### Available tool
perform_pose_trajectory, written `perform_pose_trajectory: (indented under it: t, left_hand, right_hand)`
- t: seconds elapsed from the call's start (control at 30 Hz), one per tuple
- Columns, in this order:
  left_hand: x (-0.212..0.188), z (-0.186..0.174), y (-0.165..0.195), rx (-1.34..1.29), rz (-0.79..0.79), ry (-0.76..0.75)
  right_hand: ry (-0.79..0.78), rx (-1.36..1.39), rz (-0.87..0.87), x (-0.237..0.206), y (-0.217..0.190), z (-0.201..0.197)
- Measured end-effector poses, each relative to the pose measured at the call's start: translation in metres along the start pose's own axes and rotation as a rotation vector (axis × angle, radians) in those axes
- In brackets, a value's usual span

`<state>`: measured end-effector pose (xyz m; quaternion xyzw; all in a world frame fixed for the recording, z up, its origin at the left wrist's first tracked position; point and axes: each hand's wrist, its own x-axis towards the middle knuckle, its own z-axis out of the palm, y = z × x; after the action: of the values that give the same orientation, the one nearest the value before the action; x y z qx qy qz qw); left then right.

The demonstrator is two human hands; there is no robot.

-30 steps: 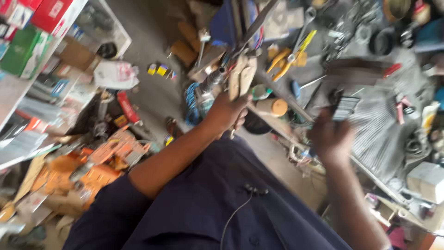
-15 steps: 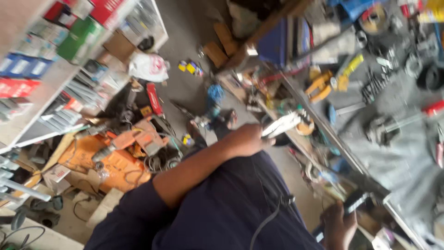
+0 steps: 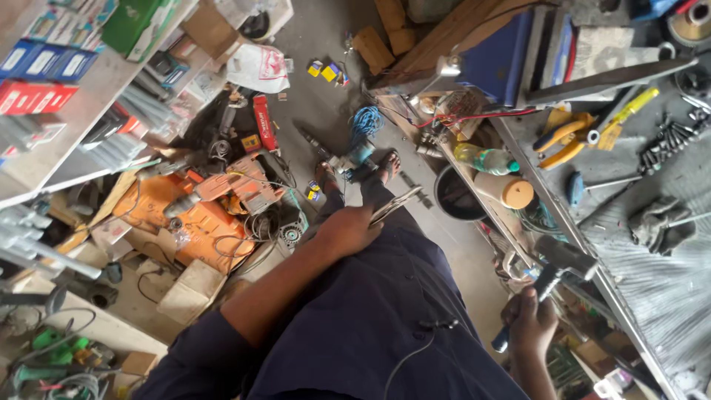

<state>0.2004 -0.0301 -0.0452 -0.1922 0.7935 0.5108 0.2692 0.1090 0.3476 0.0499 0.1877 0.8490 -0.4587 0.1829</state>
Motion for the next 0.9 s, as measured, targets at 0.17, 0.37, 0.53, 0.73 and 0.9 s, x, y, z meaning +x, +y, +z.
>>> perform_pose_trajectory:
  t: [0.17,0.37,0.53,0.73,0.9]
  left_hand:
    - [0.005,0.016,-0.011,0.084,0.024,-0.087]
    - [0.020,0.037,0.037,0.202,0.178,-0.138]
    - [0.040,0.075,0.147,0.255,0.377,-0.153]
    - [0.077,0.159,0.327,0.206,0.880,-0.090]
    - [0.138,0.274,0.456,0.289,0.876,-0.131]
  right_hand:
    - [0.014,0.084,0.077,-0.015,0.021,-0.010]
    - [0.127,0.207,0.099,-0.026,0.049,-0.052]
    - [0.281,0.335,0.029,-0.007,0.070,-0.132]
    - [0.368,0.263,-0.272,0.090,0.123,-0.285]
    - [0.444,0.250,-0.427,0.203,0.149,-0.371]
